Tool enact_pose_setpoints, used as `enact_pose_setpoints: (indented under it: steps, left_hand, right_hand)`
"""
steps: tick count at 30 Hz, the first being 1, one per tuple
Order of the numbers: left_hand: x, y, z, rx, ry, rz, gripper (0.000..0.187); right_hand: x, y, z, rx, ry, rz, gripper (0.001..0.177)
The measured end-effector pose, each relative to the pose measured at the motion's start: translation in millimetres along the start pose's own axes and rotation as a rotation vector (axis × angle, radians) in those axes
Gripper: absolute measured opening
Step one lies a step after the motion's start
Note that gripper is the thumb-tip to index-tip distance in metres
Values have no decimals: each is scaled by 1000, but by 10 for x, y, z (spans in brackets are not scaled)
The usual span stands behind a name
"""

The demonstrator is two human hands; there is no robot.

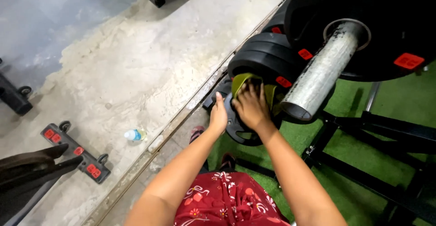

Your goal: Spray and wipe down weight plates on a storage rack and a weight bench using a cloth.

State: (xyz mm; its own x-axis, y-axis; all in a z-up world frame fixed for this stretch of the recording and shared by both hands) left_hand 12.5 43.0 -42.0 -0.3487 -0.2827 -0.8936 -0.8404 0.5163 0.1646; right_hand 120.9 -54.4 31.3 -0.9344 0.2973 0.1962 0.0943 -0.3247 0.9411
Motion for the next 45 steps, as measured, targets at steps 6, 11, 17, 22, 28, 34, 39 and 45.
enact_pose_setpoints:
  steps: [6,11,17,22,28,34,39,45]
  left_hand:
    - [4,-53,17,62,89,-247,87]
    - [-84,-83,45,141,140,-373,77]
    - [-214,-61,-49,312,250,-554,77]
    - [-219,-34,-19,474,330,-586,97]
    - [-351,49,-138,517,347,-587,103]
    - [-191,-86,-12,434,254,-511,74]
    - [197,-167,218,270,208,-389,57]
    - [178,-196,262,91,50,-266,48]
  right_hand:
    - [163,81,-33,-2,-114,66,49]
    - [343,97,-757,38,-68,326,40]
    - [393,338,-1291,117,31,420,31]
    - [601,579,-877,111,131,283,37]
    - [644,493,-526,-17,74,174,43]
    - [305,137,-670,-141,-82,145,49]
    - [-116,77,-727,-15,-265,113,47]
    - [426,82,-850,-8,-20,117,39]
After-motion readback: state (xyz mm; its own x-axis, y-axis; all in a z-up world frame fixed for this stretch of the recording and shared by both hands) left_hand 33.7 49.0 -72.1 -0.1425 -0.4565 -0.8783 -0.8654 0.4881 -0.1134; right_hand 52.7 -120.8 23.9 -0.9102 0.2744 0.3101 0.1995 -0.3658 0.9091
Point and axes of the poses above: each hand's wrist, its own z-axis towards the middle knuckle, its own y-axis out of the back of the hand, x = y × z, the point moved 3 cm from there along z, towards the middle knuckle, and after that the axes turned 5 degrees about -x, right-handed, at the moved point
